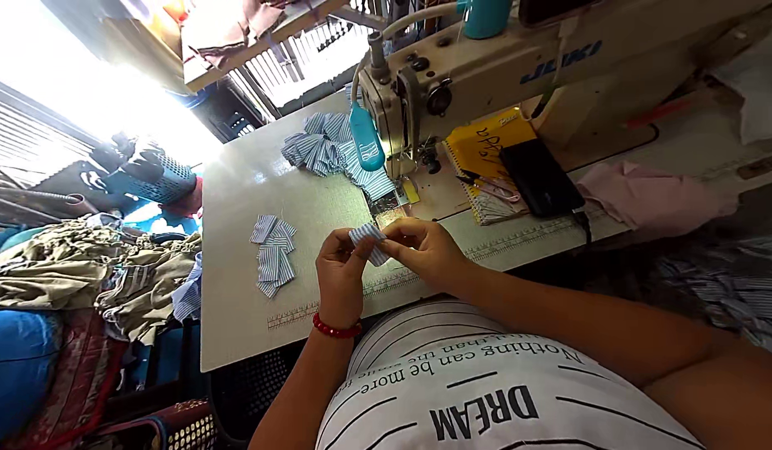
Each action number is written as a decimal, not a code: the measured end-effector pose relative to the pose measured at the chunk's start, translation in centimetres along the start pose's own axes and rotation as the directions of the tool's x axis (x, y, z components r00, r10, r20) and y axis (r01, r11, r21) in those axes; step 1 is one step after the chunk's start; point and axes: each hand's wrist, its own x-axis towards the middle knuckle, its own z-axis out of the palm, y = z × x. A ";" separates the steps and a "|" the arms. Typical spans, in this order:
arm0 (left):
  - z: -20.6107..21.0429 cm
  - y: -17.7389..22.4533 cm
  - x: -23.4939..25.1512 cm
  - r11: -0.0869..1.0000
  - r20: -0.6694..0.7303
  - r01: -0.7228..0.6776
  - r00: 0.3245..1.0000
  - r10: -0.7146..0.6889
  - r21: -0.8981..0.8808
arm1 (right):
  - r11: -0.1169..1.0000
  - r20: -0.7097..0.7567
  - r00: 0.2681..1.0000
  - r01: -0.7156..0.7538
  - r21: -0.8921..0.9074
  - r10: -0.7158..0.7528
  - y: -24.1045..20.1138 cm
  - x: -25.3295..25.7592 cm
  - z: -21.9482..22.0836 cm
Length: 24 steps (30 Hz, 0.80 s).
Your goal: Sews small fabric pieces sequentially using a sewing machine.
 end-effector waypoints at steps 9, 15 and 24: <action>0.7 1.0 1.4 0.963 0.059 0.168 0.981 -0.184 0.210 | 0.966 0.025 1.000 0.002 -0.259 0.005 0.7 0.0 -2.3; 1.5 -0.9 2.0 0.948 -0.011 0.161 0.986 -0.164 0.275 | 0.985 -0.104 0.994 -0.058 -0.162 0.041 1.4 0.5 -2.6; 2.4 -4.6 5.1 0.713 0.005 -0.003 1.000 0.000 0.701 | 0.783 -0.229 0.972 -0.187 -0.594 0.058 3.4 4.8 -4.1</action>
